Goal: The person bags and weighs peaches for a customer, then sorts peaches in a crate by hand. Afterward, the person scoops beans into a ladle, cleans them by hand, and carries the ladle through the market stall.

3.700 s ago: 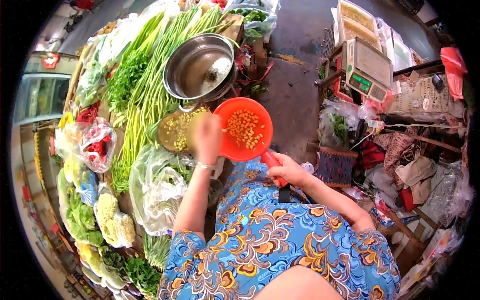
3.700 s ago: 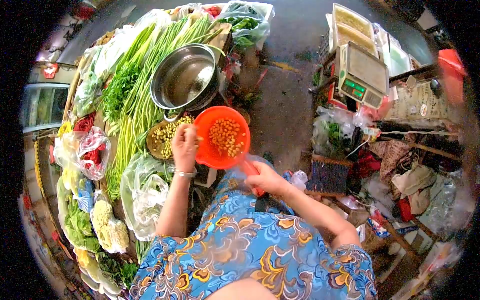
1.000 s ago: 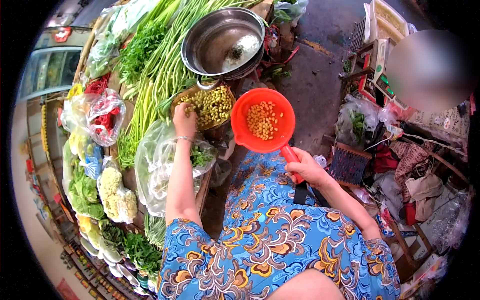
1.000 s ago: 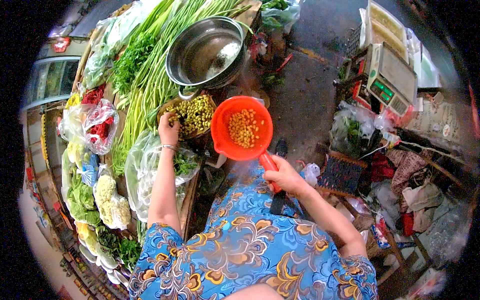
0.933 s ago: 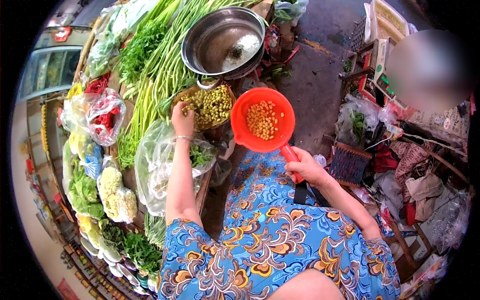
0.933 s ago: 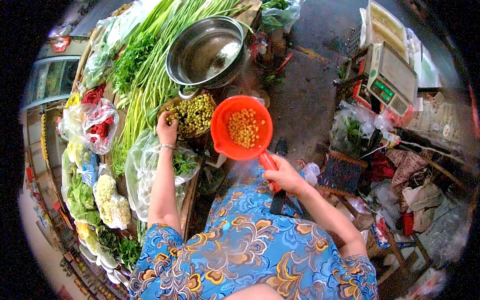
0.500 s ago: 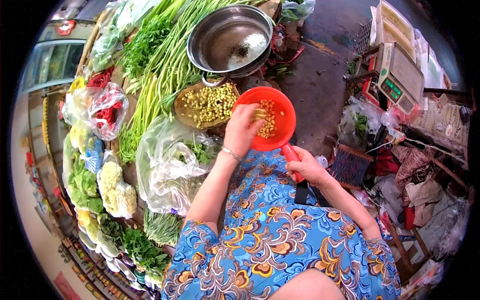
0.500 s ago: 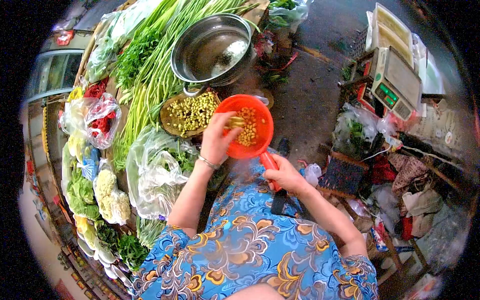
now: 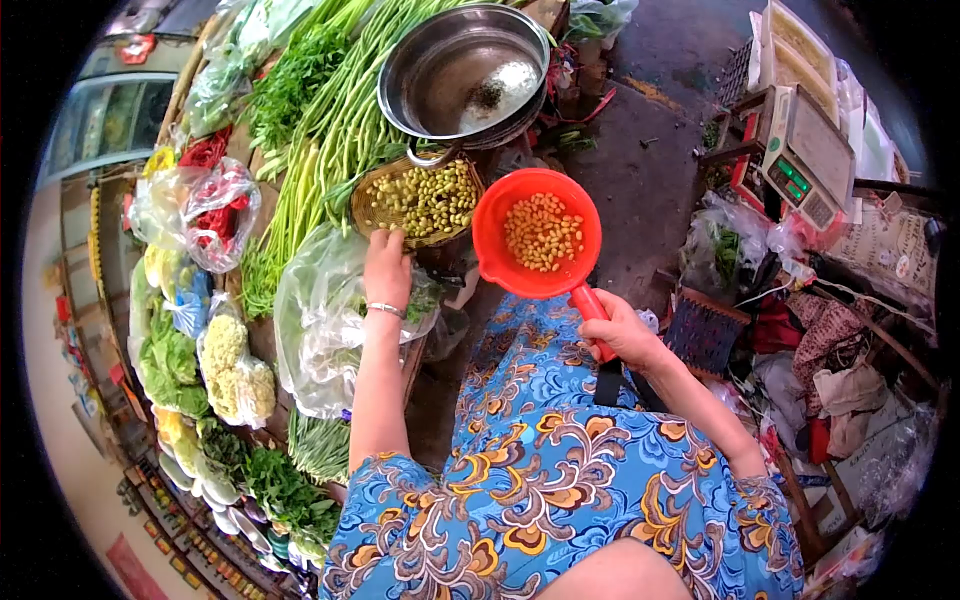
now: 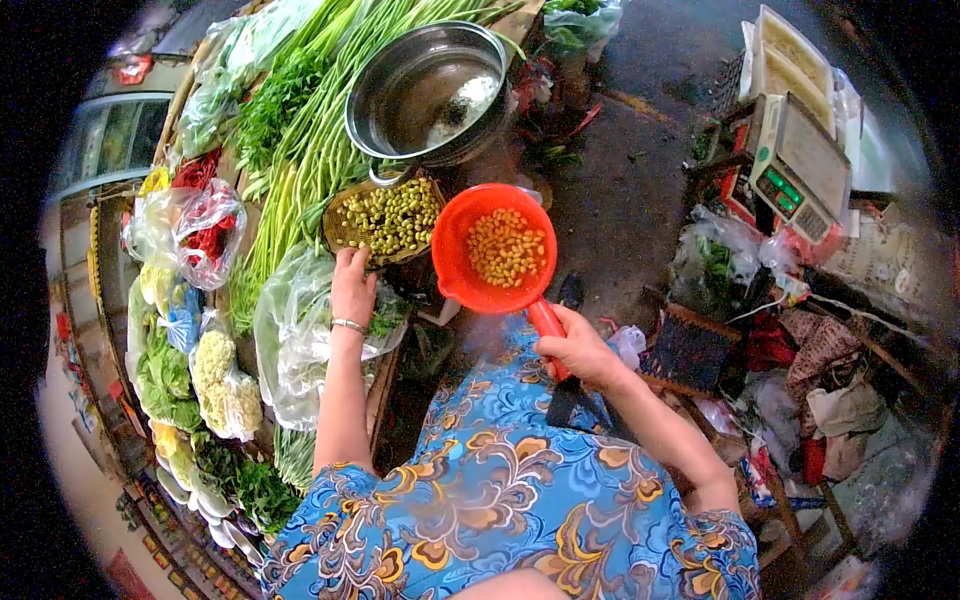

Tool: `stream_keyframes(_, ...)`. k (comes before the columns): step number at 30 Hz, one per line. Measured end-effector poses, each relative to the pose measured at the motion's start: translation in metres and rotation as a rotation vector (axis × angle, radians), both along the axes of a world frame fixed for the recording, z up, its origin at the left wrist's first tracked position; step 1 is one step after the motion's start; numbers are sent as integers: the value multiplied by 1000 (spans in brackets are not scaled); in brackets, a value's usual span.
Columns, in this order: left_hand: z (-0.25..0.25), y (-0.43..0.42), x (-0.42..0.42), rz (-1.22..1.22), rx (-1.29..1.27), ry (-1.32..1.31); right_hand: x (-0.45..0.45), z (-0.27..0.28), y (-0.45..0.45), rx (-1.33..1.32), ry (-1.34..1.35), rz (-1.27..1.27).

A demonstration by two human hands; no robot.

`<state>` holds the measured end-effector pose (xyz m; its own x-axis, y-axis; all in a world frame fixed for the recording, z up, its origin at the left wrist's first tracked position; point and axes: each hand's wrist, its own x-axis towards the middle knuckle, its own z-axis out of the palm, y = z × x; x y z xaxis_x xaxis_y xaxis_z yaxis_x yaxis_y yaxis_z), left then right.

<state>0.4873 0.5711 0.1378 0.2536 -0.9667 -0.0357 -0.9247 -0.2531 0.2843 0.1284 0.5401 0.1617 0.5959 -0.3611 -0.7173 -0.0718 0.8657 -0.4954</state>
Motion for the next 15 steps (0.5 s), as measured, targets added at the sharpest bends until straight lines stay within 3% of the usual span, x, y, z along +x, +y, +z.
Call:
stream_keyframes(7, -23, 2, 17, -71, 117, -66, -4, 1, 0, -1, 7, 11)
stream_keyframes(15, -22, 1, 32, -90, 54, 116, -5, 0, 2, -4, 20, 27)
